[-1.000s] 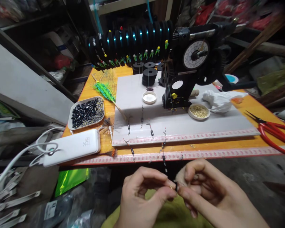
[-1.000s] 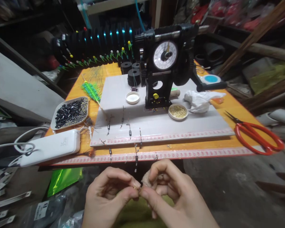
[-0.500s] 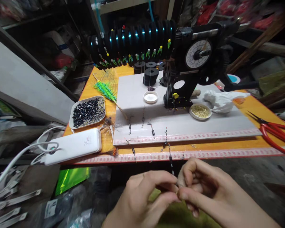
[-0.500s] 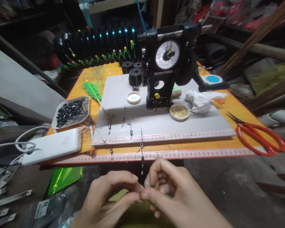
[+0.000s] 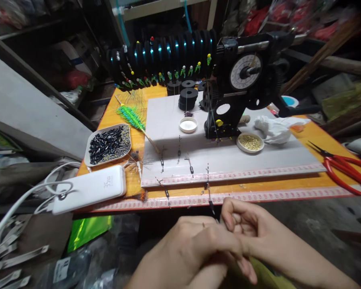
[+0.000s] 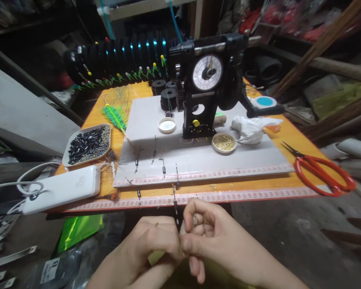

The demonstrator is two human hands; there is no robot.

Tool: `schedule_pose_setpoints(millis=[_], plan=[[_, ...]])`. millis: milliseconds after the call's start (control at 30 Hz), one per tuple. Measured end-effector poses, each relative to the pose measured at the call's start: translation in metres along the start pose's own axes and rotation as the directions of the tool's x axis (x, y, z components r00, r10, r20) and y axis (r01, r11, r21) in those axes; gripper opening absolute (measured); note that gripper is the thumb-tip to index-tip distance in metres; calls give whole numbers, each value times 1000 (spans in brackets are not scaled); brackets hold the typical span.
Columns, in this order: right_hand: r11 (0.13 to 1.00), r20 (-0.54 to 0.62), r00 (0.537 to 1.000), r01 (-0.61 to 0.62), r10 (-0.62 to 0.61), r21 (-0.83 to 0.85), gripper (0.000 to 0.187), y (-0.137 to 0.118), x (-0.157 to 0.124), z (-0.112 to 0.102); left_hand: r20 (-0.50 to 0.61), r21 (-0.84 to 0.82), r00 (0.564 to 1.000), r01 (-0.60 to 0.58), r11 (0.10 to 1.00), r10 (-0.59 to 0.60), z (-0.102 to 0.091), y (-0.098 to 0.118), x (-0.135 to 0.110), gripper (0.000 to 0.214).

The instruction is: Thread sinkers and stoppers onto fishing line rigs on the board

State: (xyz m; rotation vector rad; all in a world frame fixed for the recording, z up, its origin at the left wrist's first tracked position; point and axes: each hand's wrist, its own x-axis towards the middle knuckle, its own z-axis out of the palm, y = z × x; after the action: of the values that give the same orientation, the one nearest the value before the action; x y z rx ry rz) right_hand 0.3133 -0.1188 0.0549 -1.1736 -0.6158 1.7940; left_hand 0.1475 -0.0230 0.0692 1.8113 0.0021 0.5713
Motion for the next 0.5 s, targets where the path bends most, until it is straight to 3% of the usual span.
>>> schedule_pose_setpoints(millis=[100, 167, 233, 300, 400, 500], plan=[[989, -63, 987, 145, -147, -40, 34, -1, -3, 2, -132, -210, 991, 8, 978, -36, 7, -10, -8, 30], [960, -146, 960, 211, -239, -183, 28, -3, -8, 5, -248, -259, 966, 11, 966, -77, 13, -19, -16, 24], [879, -183, 919, 253, -348, -404, 19, -3, -13, 8, -346, -231, 932, 29, 972, -110, 18, -27, -23, 19], [700, -137, 858, 300, -495, -648, 5, -1, -17, 9, -403, -224, 907, 33, 974, -124, 22, -33, -29, 16], [351, -11, 726, 319, -687, -880, 20, 4, -19, 10, -444, -265, 889, -9, 964, -114, 25, -37, -32, 18], [176, 75, 639, 321, -766, -931, 23, 5, -20, 11, -463, -231, 881, -14, 973, -97, 25, -35, -28, 21]])
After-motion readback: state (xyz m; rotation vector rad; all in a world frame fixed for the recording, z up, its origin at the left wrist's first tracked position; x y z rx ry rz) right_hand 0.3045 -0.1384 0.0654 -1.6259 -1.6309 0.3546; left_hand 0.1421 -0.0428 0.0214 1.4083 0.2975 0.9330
